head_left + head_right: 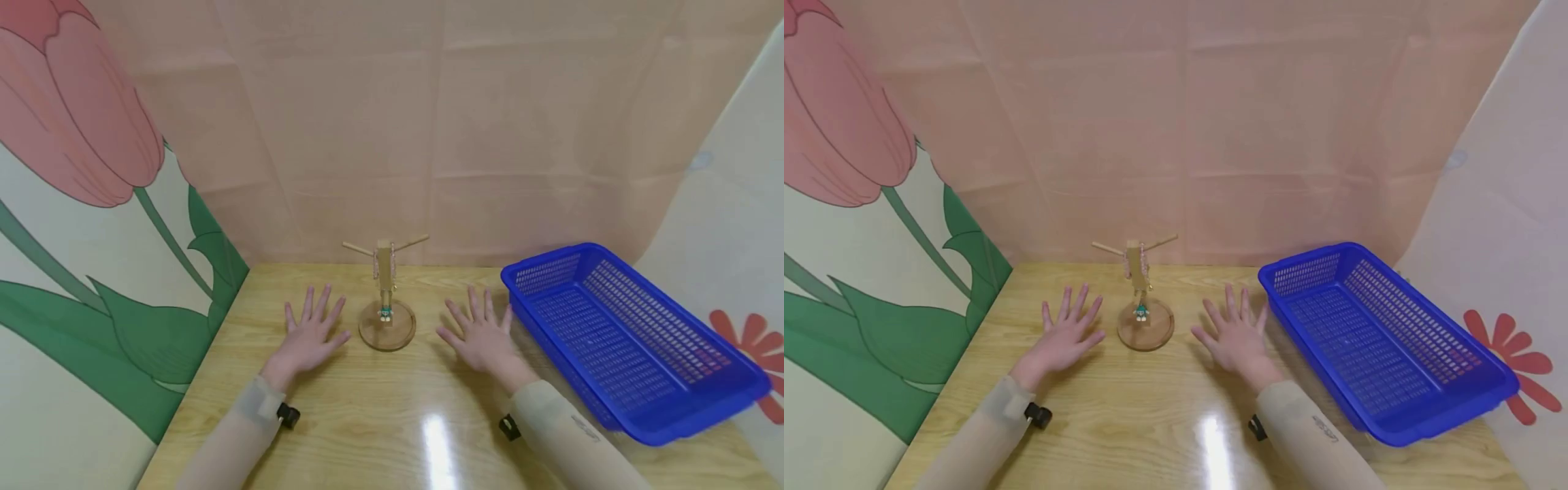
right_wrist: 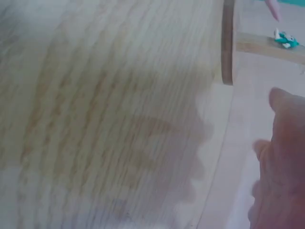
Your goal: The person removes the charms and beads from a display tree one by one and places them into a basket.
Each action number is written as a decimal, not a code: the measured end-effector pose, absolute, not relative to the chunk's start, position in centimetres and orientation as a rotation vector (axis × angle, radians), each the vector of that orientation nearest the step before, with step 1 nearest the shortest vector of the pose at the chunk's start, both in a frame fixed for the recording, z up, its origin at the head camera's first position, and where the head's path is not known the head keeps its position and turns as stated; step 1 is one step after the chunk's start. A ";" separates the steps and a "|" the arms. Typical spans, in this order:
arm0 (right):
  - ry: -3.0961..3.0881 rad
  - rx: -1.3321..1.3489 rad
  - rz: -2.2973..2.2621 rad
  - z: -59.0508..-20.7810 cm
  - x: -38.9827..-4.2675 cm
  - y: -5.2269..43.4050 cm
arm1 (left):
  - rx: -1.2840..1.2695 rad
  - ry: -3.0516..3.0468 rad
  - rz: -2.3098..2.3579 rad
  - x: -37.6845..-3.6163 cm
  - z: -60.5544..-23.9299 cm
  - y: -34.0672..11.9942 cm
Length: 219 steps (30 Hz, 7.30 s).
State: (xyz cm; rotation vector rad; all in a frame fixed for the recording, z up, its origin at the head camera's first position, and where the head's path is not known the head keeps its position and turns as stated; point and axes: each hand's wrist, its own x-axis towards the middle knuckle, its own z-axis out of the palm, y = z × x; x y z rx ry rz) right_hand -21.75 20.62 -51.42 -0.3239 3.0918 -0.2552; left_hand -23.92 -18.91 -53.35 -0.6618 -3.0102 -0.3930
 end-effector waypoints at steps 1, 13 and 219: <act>3.086 -0.334 -0.275 -51.4 -21.8 20.7 | -0.666 -2.996 -0.423 -23.8 -53.3 -18.9; 3.060 -0.434 -0.811 -50.9 -21.4 22.3 | -0.501 -2.695 -1.261 -22.7 -52.6 -18.8; 2.848 -0.264 -0.900 -44.7 -24.8 44.9 | -0.266 -1.718 -2.067 -26.4 -40.2 -11.7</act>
